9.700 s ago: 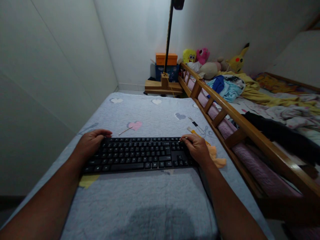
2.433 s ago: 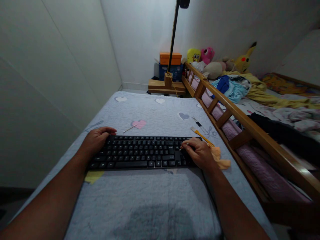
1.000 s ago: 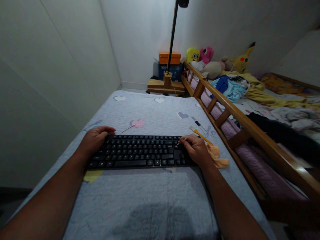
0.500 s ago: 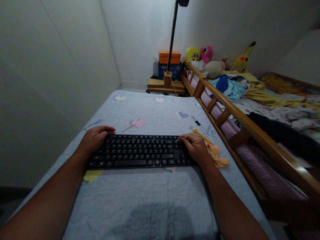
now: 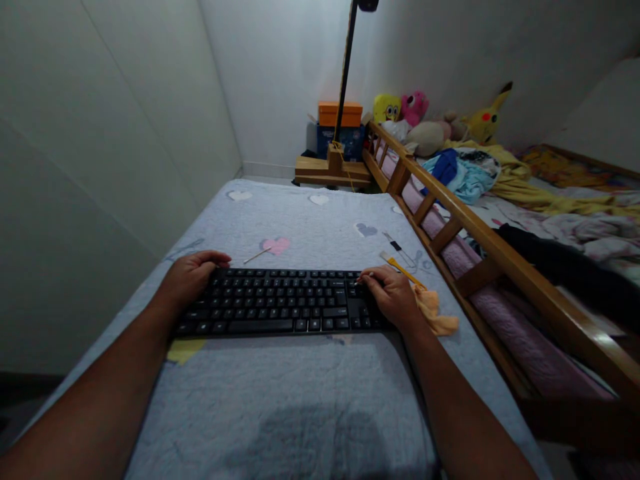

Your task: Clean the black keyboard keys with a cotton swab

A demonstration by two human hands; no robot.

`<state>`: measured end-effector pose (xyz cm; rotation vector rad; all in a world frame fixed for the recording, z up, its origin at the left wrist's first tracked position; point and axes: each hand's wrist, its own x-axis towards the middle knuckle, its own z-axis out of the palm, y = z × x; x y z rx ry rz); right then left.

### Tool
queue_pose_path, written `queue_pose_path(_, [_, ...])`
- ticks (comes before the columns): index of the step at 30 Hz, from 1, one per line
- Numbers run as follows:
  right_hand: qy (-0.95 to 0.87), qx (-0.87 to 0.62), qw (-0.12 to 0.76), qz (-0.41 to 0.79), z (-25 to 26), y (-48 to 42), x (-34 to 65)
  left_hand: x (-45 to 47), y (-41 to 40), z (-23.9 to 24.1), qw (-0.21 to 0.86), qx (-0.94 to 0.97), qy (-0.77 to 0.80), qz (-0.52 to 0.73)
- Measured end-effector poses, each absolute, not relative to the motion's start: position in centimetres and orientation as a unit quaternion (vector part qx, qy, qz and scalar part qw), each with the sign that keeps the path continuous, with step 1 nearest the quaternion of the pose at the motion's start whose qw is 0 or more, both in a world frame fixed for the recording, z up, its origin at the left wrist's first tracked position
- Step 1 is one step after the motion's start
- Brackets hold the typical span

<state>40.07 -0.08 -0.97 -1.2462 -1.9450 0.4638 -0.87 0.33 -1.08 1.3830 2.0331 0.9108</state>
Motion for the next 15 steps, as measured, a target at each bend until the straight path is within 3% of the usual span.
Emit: queue_pose_path(15, [-0.754, -0.5, 0.385, 0.18, -1.34, 0.29, 40.19, -0.7, 0.17, -0.75, 0.249, 0.516, 0.748, 0.335])
